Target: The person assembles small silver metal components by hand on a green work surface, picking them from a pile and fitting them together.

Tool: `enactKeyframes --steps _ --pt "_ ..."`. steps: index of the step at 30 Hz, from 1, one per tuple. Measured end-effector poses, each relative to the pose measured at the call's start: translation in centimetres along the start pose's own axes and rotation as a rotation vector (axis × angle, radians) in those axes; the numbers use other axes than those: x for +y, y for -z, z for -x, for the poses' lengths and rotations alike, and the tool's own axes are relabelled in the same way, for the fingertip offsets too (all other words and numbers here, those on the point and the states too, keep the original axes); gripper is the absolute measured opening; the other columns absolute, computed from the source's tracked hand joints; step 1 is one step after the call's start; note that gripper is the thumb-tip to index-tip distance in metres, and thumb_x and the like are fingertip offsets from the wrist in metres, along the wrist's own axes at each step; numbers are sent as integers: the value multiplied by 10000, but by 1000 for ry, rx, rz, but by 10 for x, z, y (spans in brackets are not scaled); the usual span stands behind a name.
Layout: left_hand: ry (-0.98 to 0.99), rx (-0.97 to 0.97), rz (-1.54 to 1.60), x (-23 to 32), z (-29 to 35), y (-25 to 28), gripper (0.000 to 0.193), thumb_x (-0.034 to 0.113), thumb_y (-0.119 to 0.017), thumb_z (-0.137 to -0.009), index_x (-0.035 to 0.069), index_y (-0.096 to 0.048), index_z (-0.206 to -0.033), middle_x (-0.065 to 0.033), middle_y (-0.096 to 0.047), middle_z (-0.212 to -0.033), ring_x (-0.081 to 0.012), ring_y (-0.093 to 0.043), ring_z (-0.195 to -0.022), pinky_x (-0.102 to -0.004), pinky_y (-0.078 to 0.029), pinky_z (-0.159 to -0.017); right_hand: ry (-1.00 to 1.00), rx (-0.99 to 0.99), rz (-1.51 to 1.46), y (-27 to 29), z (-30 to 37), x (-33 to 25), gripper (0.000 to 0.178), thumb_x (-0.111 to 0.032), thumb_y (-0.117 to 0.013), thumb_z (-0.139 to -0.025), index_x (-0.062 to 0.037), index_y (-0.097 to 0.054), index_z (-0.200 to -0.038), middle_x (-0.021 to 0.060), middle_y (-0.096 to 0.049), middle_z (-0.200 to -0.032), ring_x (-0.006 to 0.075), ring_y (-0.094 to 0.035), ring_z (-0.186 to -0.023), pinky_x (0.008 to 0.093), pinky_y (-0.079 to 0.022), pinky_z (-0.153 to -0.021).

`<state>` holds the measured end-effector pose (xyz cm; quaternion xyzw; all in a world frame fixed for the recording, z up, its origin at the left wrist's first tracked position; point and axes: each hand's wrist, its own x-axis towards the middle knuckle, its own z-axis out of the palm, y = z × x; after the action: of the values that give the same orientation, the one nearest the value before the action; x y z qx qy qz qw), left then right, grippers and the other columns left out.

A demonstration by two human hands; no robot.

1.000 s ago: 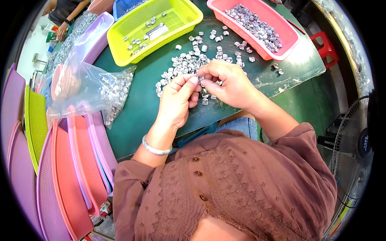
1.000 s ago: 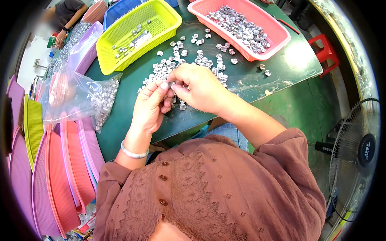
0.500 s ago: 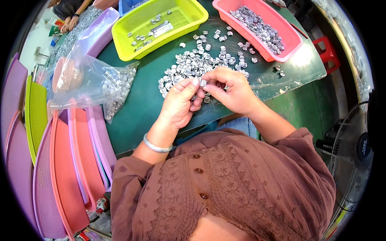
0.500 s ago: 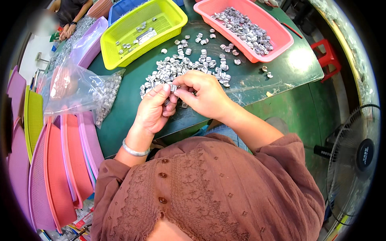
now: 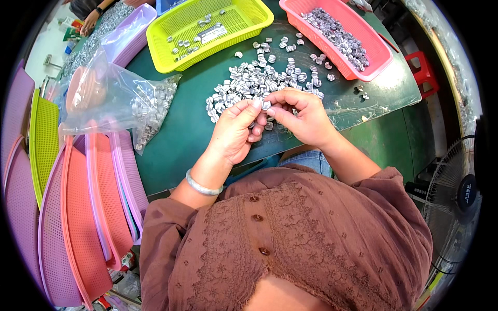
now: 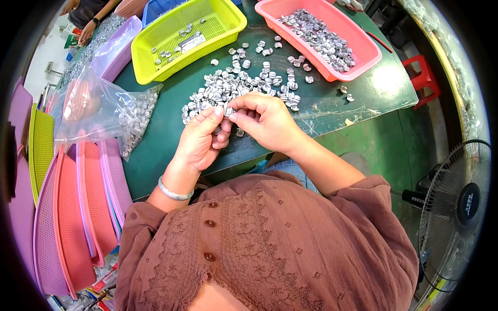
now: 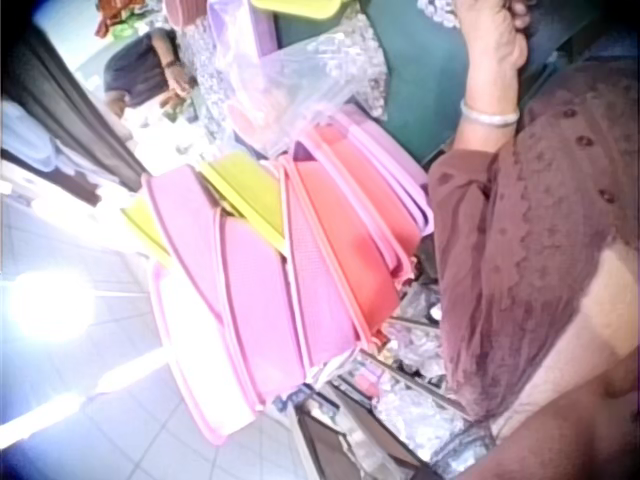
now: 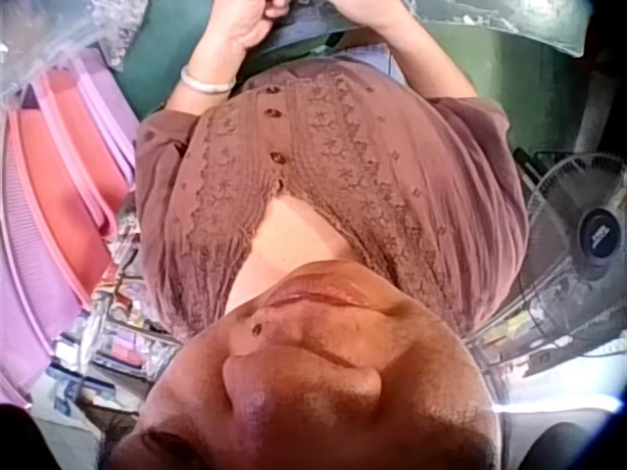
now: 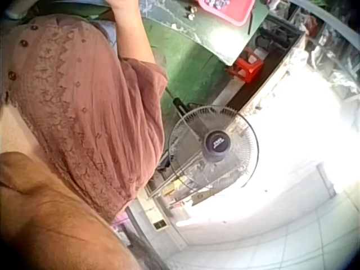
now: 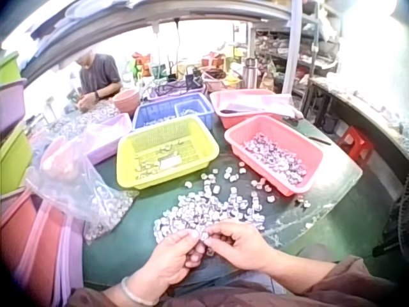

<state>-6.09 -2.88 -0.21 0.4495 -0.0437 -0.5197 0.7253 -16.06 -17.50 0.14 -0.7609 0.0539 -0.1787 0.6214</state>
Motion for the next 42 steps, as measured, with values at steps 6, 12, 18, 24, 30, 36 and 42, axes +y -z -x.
enactKeyframes --steps 6,12,18,24,30,36,42 --pt "-24 38 21 -3 1 0 152 223 -657 -893 76 -620 -899 17 -559 -708 -42 -455 -539 -151 -337 -444 -35 -37 -16 1 2 5 223 -27 -641 -851 14 -650 -1071 15 -633 -907 51 -547 -759 200 -447 -662" --pt "-144 93 -72 -4 3 -6 145 192 -686 -871 65 -618 -884 17 -565 -688 -37 -461 -523 -158 -336 -445 -48 -17 -30 1 5 9 224 -29 -643 -845 12 -653 -1064 24 -635 -900 56 -553 -762 204 -453 -665" --pt "-188 140 -109 -6 5 -5 147 181 -697 -862 59 -616 -871 12 -568 -694 -40 -466 -525 -172 -342 -448 8 59 188 14 4 7 183 -9 -636 -817 1 -661 -998 56 -626 -847 101 -562 -691 242 -458 -628" --pt "-186 133 -80 -4 5 1 125 164 -668 -880 58 -604 -896 -16 -594 -727 -70 -513 -558 -192 -391 -482 252 62 494 24 5 16 141 -22 -663 -751 -39 -655 -890 100 -611 -851 270 -587 -758 345 -472 -679" --pt "-144 57 145 -3 9 15 81 87 -537 -894 34 -569 -947 -100 -641 -890 -196 -638 -745 -280 -542 -645 351 -52 699 18 9 18 152 -62 -700 -676 -80 -645 -817 53 -548 -876 275 -518 -849 378 -431 -768" --pt "-120 36 140 0 16 18 190 54 -510 -880 8 -572 -1054 -101 -628 -957 -207 -637 -806 -294 -546 -687 458 -45 736 9 8 18 152 -67 -683 -683 -97 -641 -826 46 -539 -889 264 -514 -873 382 -405 -761" --pt "-70 111 -51 -2 21 14 175 69 -562 -889 13 -595 -1051 -63 -631 -868 -142 -615 -726 -241 -508 -598 423 -130 777 1 13 17 145 -77 -676 -698 -104 -626 -832 43 -526 -921 258 -499 -909 388 -390 -784"
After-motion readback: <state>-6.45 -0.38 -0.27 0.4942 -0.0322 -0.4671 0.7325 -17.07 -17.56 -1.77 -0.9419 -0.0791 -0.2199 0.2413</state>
